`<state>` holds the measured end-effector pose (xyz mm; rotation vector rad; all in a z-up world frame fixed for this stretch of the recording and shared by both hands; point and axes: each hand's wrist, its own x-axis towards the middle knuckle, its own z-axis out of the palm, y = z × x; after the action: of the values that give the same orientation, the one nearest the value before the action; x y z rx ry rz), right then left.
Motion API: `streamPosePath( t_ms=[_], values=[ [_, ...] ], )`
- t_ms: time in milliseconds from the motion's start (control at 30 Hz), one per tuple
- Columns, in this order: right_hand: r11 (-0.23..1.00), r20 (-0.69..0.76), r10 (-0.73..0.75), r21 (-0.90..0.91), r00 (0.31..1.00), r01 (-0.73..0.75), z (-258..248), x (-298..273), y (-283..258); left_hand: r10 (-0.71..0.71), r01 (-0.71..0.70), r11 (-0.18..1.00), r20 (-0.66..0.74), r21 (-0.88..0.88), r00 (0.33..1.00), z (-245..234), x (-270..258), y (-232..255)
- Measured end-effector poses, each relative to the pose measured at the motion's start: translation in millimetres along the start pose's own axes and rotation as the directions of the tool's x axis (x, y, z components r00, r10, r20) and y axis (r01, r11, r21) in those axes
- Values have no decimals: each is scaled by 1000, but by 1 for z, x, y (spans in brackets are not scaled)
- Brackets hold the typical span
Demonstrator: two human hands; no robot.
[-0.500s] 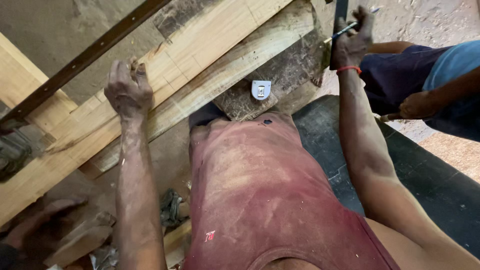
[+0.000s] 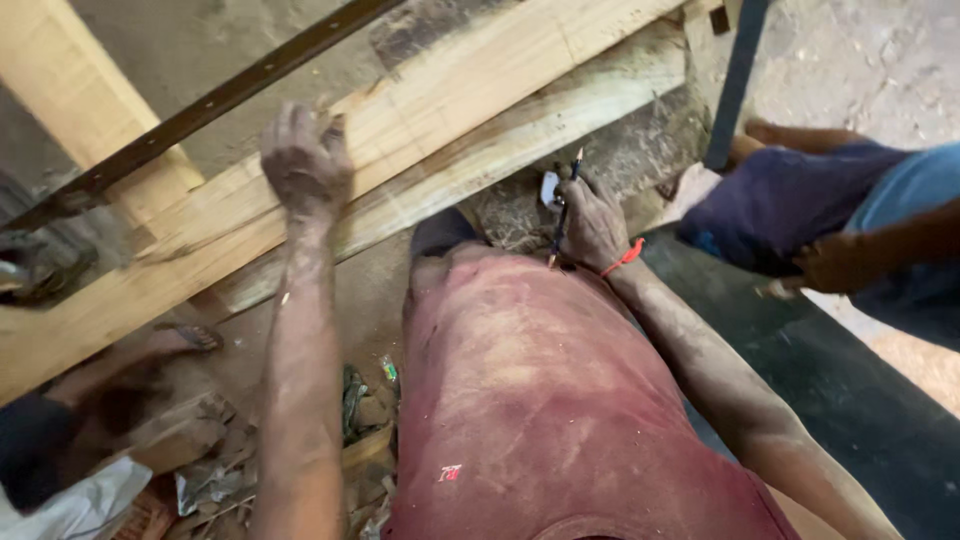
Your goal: The person measures pieces of lumber using a tape measure and a square, marking lines across the wood with a pencil.
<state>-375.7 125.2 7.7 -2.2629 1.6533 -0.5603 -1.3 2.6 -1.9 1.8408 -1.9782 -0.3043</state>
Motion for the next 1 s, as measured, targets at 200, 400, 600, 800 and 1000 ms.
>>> streamPosePath(
  t_ms=[200, 400, 600, 800, 1000],
  values=[
    [997, 33, 59, 50, 998, -61, 21, -10, 18, 223, -218, 975, -306, 52, 926, 9, -27, 33],
    [987, 83, 30, 153, 996, -43, -38, 12, -22, 131, 74, 755, 261, -652, 956, 7, -91, 119],
    [977, 148, -174, 147, 974, 153, -67, 58, -47, 253, 377, 441, 515, -815, 819, 8, -92, 152],
    [934, 140, -306, 233, 942, 269, -75, 83, -64, 179, 294, 357, 374, -887, 910, -6, -82, 154],
    [855, 121, -399, 406, 909, 322, -79, 93, -91, 123, 554, -141, 541, -820, 832, -24, -88, 148]
  ],
)
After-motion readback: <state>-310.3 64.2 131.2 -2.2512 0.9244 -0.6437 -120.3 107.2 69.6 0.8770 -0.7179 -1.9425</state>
